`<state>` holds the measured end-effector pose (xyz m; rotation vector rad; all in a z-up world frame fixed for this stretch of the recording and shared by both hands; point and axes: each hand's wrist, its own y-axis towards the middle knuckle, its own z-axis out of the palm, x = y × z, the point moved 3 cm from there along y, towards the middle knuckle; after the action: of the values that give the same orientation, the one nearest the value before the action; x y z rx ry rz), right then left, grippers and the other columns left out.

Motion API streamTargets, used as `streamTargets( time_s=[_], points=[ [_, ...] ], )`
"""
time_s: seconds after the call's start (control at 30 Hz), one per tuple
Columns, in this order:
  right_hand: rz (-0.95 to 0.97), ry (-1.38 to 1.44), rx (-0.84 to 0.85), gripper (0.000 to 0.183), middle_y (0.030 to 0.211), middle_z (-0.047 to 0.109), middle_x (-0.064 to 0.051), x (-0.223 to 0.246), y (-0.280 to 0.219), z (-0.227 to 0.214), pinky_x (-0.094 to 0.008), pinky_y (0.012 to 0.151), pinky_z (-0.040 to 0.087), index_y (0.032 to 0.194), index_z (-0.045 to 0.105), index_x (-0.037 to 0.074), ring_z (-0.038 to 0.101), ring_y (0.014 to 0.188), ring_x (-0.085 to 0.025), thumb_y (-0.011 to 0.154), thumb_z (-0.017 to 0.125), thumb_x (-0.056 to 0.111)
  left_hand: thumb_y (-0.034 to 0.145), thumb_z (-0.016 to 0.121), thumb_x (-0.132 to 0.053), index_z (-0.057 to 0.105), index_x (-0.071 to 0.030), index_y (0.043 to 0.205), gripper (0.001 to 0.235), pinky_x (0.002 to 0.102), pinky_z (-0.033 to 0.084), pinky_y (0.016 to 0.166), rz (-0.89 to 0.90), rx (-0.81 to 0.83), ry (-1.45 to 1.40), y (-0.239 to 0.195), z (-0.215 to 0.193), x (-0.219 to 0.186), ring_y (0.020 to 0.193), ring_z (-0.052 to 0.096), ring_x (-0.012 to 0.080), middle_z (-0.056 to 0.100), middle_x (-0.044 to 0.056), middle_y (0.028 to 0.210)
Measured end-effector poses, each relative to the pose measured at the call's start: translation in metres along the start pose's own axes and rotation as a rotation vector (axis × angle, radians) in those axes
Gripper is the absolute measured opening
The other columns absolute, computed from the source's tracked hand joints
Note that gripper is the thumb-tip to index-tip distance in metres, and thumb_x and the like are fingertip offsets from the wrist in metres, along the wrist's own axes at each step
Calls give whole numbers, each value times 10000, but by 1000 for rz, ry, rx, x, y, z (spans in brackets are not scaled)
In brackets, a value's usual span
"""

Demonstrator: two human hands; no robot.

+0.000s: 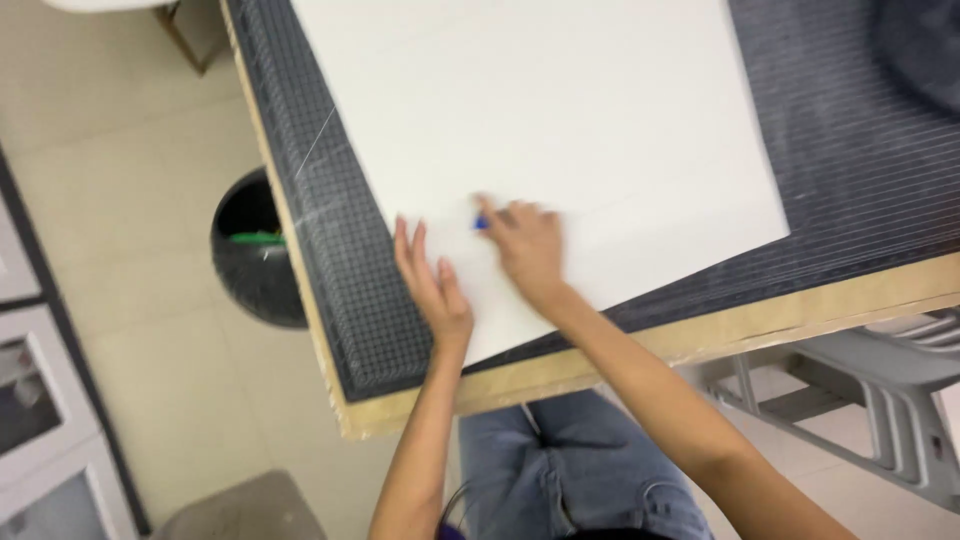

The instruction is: Assembling folders by applying adhesive to cardboard panels and mounting them onto a white backing sheet using a squeegee and paint roller.

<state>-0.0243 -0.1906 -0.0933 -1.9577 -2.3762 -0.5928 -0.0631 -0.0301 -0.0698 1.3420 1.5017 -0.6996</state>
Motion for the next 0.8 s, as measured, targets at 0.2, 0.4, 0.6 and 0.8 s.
streamTargets(
  time_s=[0.2,0.4,0.6,0.8],
  points=[
    [555,-460,-216,511,1052,674,-128,-234,-2,-47,-568,809,412,1390,616,186,614,959,-328,925,754,346,1031,385,-163,442,-35,1453,445,476,275,1200,-45,78,80,4,12,-30,1495,252,364,232,197,1594],
    [307,16,-34,347,974,609,-54,-21,27,0,-504,778,352,1249,579,153,556,888,-306,904,557,180,1063,356,-195,396,-11,1493,470,524,182,1239,100,72,220,3,26,-27,1515,265,360,282,200,1621],
    [284,-156,-22,228,855,662,-57,-185,103,2,-484,601,426,1123,681,200,625,725,-301,953,533,236,1014,400,-133,360,-30,1506,504,494,216,1218,117,100,409,8,41,-13,1498,260,362,263,182,1631],
    [534,-235,-139,267,892,662,-37,-123,129,48,-474,708,397,1138,651,247,608,811,-283,881,598,298,1007,401,-220,337,19,1493,546,483,267,1203,42,-13,146,7,31,-1,1482,307,386,300,232,1598]
  ],
)
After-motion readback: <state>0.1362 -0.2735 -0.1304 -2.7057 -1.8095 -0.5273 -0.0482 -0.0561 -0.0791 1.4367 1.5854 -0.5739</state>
